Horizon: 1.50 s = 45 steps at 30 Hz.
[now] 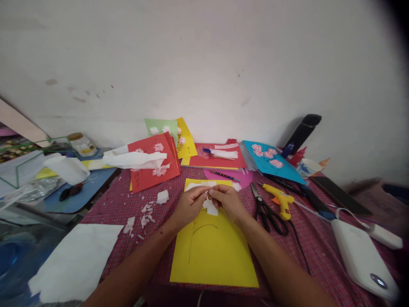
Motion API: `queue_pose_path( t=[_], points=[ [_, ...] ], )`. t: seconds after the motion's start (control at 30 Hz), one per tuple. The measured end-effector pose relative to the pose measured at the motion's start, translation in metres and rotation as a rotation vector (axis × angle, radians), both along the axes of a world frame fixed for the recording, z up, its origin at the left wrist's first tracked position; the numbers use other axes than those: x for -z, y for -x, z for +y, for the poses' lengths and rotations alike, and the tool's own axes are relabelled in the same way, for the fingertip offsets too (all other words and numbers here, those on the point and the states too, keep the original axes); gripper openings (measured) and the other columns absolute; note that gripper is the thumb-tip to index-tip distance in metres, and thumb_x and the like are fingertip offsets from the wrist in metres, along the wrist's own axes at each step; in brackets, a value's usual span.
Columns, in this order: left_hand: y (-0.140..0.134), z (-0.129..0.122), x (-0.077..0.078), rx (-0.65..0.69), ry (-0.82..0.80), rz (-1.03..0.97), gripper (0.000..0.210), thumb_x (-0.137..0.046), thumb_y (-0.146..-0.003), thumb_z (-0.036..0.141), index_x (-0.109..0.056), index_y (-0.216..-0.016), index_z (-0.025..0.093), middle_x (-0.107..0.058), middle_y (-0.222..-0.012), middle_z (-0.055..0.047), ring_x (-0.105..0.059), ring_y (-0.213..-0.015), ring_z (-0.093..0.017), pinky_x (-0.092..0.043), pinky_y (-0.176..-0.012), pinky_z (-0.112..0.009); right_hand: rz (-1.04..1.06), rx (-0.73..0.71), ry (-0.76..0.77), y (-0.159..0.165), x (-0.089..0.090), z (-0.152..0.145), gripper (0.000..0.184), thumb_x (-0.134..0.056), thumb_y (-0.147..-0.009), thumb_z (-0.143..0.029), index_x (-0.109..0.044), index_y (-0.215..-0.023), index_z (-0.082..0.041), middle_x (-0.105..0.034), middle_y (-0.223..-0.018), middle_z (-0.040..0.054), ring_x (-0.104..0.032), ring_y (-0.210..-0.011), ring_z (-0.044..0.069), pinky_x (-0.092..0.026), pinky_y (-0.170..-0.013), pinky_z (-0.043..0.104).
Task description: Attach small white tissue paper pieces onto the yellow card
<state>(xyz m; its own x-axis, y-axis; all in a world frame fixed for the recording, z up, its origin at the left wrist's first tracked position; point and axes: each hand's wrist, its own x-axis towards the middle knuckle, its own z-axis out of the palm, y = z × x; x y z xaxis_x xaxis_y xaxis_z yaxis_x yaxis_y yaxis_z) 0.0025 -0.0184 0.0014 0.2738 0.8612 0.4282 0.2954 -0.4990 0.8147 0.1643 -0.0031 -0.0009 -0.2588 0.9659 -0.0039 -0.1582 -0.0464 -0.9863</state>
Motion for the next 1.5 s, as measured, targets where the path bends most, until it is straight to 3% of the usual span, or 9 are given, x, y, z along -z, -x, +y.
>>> queue_pose_path(
  t=[0.37,0.53,0.73,0.93,1.13,1.5],
  points=[
    [-0.001,0.001,0.008,-0.035,-0.13,0.107,0.033,-0.045,-0.091,0.023,-0.06,-0.121,0.023,-0.065,-0.118,-0.006,-0.059,-0.109,-0.018,-0.045,-0.098,-0.035,-0.021,0.0,-0.003,0.0,0.0,0.0,0.021,-0.064,-0.074,-0.035,-0.061,-0.066,-0.016,-0.056,-0.055,-0.0013,-0.04,-0.041,0.007,-0.029,-0.041,0.022],
    [-0.002,0.001,0.006,-0.022,-0.116,0.081,0.032,-0.045,-0.091,0.023,-0.06,-0.12,0.023,-0.064,-0.117,-0.007,-0.058,-0.109,-0.019,-0.044,-0.097,-0.036,-0.043,0.013,-0.018,0.001,-0.001,-0.001,0.022,-0.063,-0.075,-0.035,-0.059,-0.064,-0.016,-0.052,-0.05,-0.0026,-0.039,-0.04,0.008,-0.028,-0.041,0.022],
    [0.001,0.003,0.004,-0.039,-0.078,0.023,0.027,-0.048,-0.089,0.019,-0.066,-0.109,0.021,-0.065,-0.097,-0.007,-0.06,-0.094,-0.018,-0.048,-0.086,-0.032,-0.03,0.018,0.008,0.001,-0.001,0.0,0.019,-0.064,-0.073,-0.033,-0.058,-0.066,-0.017,-0.051,-0.048,-0.0043,-0.039,-0.04,0.008,-0.028,-0.04,0.022],
    [0.002,0.002,0.005,-0.046,-0.042,-0.016,0.025,-0.05,-0.088,0.018,-0.066,-0.107,0.021,-0.066,-0.101,-0.006,-0.061,-0.095,-0.017,-0.048,-0.085,-0.031,-0.007,0.016,0.015,0.001,-0.003,-0.001,0.015,-0.064,-0.073,-0.031,-0.06,-0.07,-0.016,-0.051,-0.048,-0.0044,-0.04,-0.041,0.008,-0.028,-0.041,0.021],
    [0.004,0.005,0.012,-0.07,0.027,-0.071,0.026,-0.048,-0.089,0.02,-0.067,-0.105,0.02,-0.068,-0.098,-0.005,-0.063,-0.08,-0.014,-0.052,-0.074,-0.027,0.008,0.043,0.035,0.001,-0.003,-0.001,0.016,-0.067,-0.07,-0.03,-0.062,-0.074,-0.015,-0.053,-0.05,-0.004,-0.041,-0.041,0.007,-0.029,-0.042,0.021],
    [0.001,0.004,0.008,-0.133,0.046,-0.055,0.016,-0.056,-0.085,0.021,-0.069,-0.094,0.02,-0.069,-0.093,-0.004,-0.062,-0.088,-0.016,-0.049,-0.081,-0.027,-0.006,0.006,0.036,0.002,0.0,-0.001,0.017,-0.067,-0.072,-0.03,-0.063,-0.072,-0.014,-0.053,-0.05,-0.0036,-0.042,-0.042,0.007,-0.03,-0.042,0.02]
  ],
)
